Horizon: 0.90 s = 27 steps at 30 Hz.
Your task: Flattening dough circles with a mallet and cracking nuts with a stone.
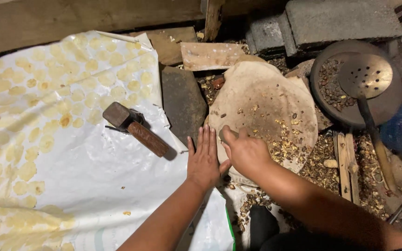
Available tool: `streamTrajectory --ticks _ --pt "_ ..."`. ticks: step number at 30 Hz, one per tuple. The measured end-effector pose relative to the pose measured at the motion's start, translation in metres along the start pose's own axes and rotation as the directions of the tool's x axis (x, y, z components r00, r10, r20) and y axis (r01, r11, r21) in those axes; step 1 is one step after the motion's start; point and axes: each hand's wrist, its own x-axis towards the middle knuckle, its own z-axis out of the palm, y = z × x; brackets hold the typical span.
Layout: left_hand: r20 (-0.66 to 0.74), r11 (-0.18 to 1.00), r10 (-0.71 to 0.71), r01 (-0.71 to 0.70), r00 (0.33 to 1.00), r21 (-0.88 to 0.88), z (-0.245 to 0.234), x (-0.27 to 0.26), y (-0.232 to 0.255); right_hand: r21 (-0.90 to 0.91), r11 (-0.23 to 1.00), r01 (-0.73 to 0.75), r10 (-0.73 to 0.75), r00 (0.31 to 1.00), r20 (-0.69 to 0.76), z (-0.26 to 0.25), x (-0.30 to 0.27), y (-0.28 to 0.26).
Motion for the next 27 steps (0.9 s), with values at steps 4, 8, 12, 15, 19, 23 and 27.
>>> streamTrajectory --ticks 4,8,12,15,19,23,27 --pt "-0.105 0.998 0.028 -0.033 0.994 -0.051 -0.003 0.0 0.0 0.229 0.965 -0.13 0.084 0.976 0.202 -0.042 0.001 0.027" --pt "-0.382 0.99 0.112 -0.136 0.917 -0.037 0.001 0.011 -0.007 0.093 0.995 -0.032 0.054 0.97 -0.236 0.016 0.0 0.098" --pt "-0.326 0.972 0.148 -0.198 0.934 -0.124 0.001 0.027 -0.011 0.093 0.995 -0.023 0.036 0.988 -0.151 0.052 -0.009 0.121" --pt "-0.286 0.976 0.1 -0.15 0.953 -0.157 0.004 0.028 -0.011 0.319 0.938 0.137 -0.08 0.979 -0.185 0.075 -0.028 0.102" --pt "-0.315 0.966 -0.035 -0.049 0.948 -0.254 0.004 0.036 0.002 0.371 0.919 0.133 -0.091 0.988 -0.128 0.079 -0.038 0.091" --pt "-0.29 0.88 -0.122 -0.032 0.949 -0.474 -0.019 0.021 0.026 0.278 0.961 -0.002 0.01 0.999 -0.03 0.11 -0.029 0.101" --pt "-0.162 0.749 -0.335 0.158 0.928 -0.643 -0.017 0.011 0.025 0.444 0.894 -0.064 0.056 0.998 0.031 0.088 -0.025 0.109"
